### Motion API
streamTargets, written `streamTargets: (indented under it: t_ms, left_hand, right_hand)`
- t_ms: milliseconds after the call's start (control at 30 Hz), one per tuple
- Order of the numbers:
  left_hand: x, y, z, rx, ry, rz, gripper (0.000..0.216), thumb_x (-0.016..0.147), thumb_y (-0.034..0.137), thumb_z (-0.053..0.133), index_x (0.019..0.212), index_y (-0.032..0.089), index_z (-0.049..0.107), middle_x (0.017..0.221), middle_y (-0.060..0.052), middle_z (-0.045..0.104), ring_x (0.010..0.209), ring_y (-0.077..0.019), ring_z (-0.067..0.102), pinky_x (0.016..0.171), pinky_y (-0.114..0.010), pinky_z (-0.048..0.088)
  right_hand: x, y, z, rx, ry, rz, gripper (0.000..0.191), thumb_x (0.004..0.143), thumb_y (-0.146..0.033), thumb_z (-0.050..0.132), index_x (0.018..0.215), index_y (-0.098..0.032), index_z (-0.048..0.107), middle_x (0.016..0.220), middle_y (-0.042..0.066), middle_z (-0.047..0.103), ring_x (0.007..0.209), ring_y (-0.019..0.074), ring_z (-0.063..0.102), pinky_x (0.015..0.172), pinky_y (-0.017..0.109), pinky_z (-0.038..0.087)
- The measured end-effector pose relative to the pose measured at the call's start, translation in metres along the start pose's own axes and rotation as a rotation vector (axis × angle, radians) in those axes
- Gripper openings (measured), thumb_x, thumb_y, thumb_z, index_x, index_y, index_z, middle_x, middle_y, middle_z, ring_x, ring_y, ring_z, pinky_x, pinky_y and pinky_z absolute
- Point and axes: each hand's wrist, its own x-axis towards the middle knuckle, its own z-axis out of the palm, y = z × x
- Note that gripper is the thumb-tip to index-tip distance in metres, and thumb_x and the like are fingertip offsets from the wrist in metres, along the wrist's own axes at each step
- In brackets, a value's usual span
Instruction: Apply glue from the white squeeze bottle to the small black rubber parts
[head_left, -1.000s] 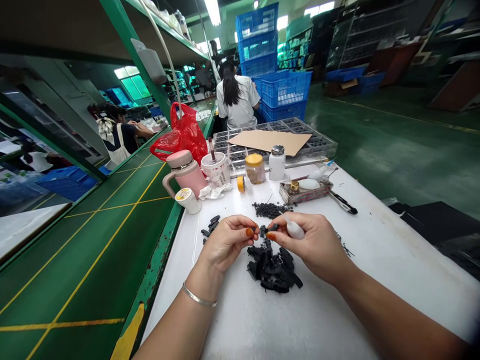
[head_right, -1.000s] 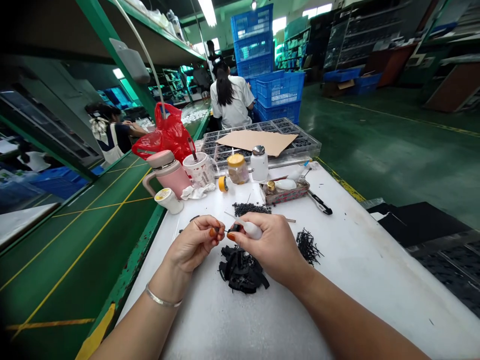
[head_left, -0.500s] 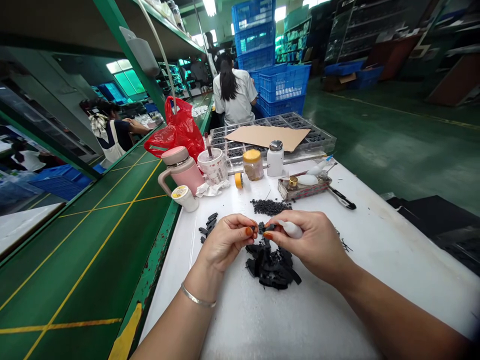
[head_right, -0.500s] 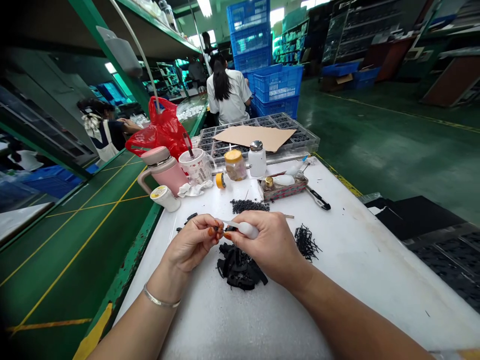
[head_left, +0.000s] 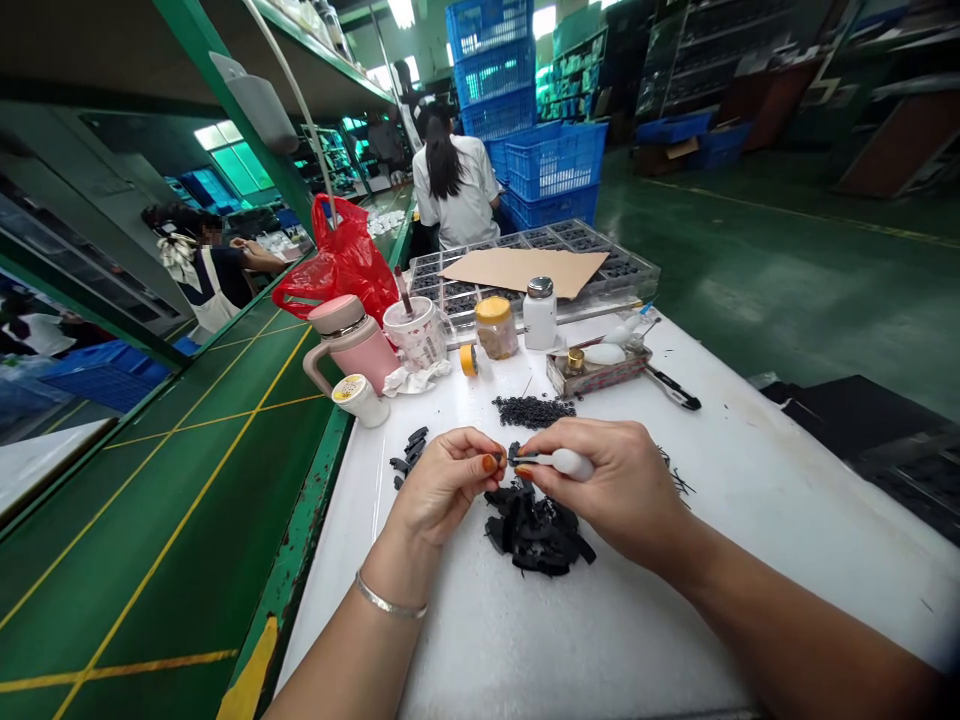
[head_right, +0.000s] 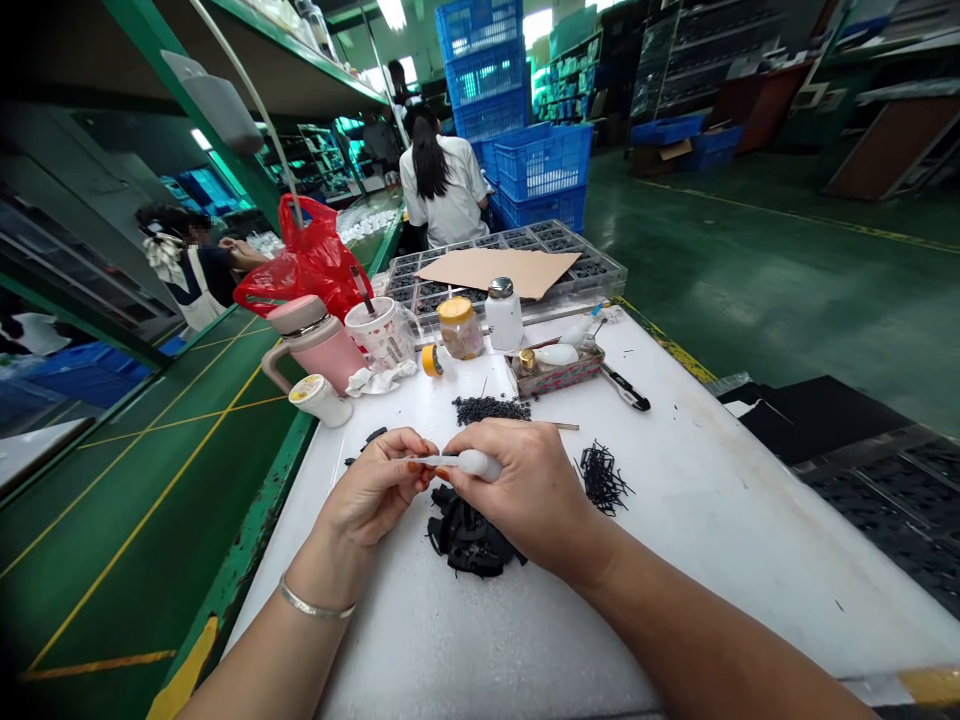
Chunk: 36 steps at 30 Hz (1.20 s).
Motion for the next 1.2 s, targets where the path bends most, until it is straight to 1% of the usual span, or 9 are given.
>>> streamTargets:
  t_ms: [167, 367, 533, 867, 1000, 1200]
  left_hand:
    - [0.0005, 0.0004, 0.0004, 0.010, -0.009, -0.001, 0.016, 0.060, 0.013, 0.081, 0.069, 0.012, 0.069, 0.068, -0.003, 0.068, 0.055, -0.0085, 0.062, 0.051, -0.014, 0.050]
    - [0.0008, -0.0005, 0.0007, 0.061, 0.019, 0.000, 0.016, 0.058, 0.012, 0.082, 0.069, 0.012, 0.070, 0.070, -0.004, 0.068, 0.058, -0.0098, 0.062, 0.054, -0.015, 0.051]
    - [0.0005, -0.0009, 0.0009, 0.074, 0.013, 0.011, 0.016, 0.058, 0.015, 0.082, 0.069, 0.013, 0.071, 0.070, -0.004, 0.069, 0.058, -0.0107, 0.063, 0.053, -0.016, 0.050]
    - [0.0006, 0.0007, 0.0024, 0.124, 0.025, 0.026, 0.014, 0.059, 0.014, 0.082, 0.067, 0.013, 0.071, 0.069, -0.004, 0.068, 0.058, -0.0099, 0.062, 0.053, -0.015, 0.049]
    - [-0.0001, 0.0012, 0.0038, 0.175, 0.043, 0.051, 0.012, 0.060, 0.013, 0.081, 0.067, 0.014, 0.071, 0.070, -0.003, 0.069, 0.059, -0.0097, 0.062, 0.055, -0.016, 0.049]
    - [-0.0018, 0.0018, 0.0035, 0.263, 0.058, 0.130, 0.012, 0.060, 0.011, 0.080, 0.068, 0.015, 0.072, 0.073, -0.003, 0.069, 0.061, -0.0100, 0.062, 0.056, -0.017, 0.049]
  right_hand:
    - [-0.0007, 0.0001, 0.0004, 0.008, -0.001, -0.019, 0.006, 0.076, -0.018, 0.070, 0.082, -0.018, 0.070, 0.075, -0.002, 0.070, 0.066, 0.0103, 0.062, 0.062, 0.021, 0.044]
    - [0.0003, -0.0004, 0.0006, -0.020, -0.015, -0.006, 0.002, 0.076, -0.016, 0.069, 0.078, -0.017, 0.070, 0.073, -0.002, 0.069, 0.064, 0.0095, 0.061, 0.060, 0.020, 0.043]
    - [0.0008, -0.0002, 0.0013, -0.024, -0.024, 0.003, 0.007, 0.073, -0.013, 0.070, 0.078, -0.017, 0.071, 0.073, -0.002, 0.070, 0.065, 0.0092, 0.062, 0.061, 0.019, 0.044]
    - [0.0007, 0.0010, 0.0012, -0.039, -0.030, 0.007, 0.005, 0.074, -0.015, 0.071, 0.078, -0.018, 0.071, 0.072, -0.003, 0.070, 0.064, 0.0090, 0.062, 0.060, 0.019, 0.043]
    - [0.0006, 0.0012, 0.0016, -0.050, -0.030, 0.009, 0.004, 0.073, -0.016, 0.071, 0.077, -0.017, 0.071, 0.071, -0.003, 0.070, 0.064, 0.0087, 0.062, 0.060, 0.019, 0.043]
    - [-0.0005, 0.0037, 0.0031, -0.097, -0.027, -0.015, 0.005, 0.073, -0.016, 0.070, 0.078, -0.017, 0.071, 0.072, -0.003, 0.070, 0.065, 0.0096, 0.062, 0.062, 0.020, 0.042]
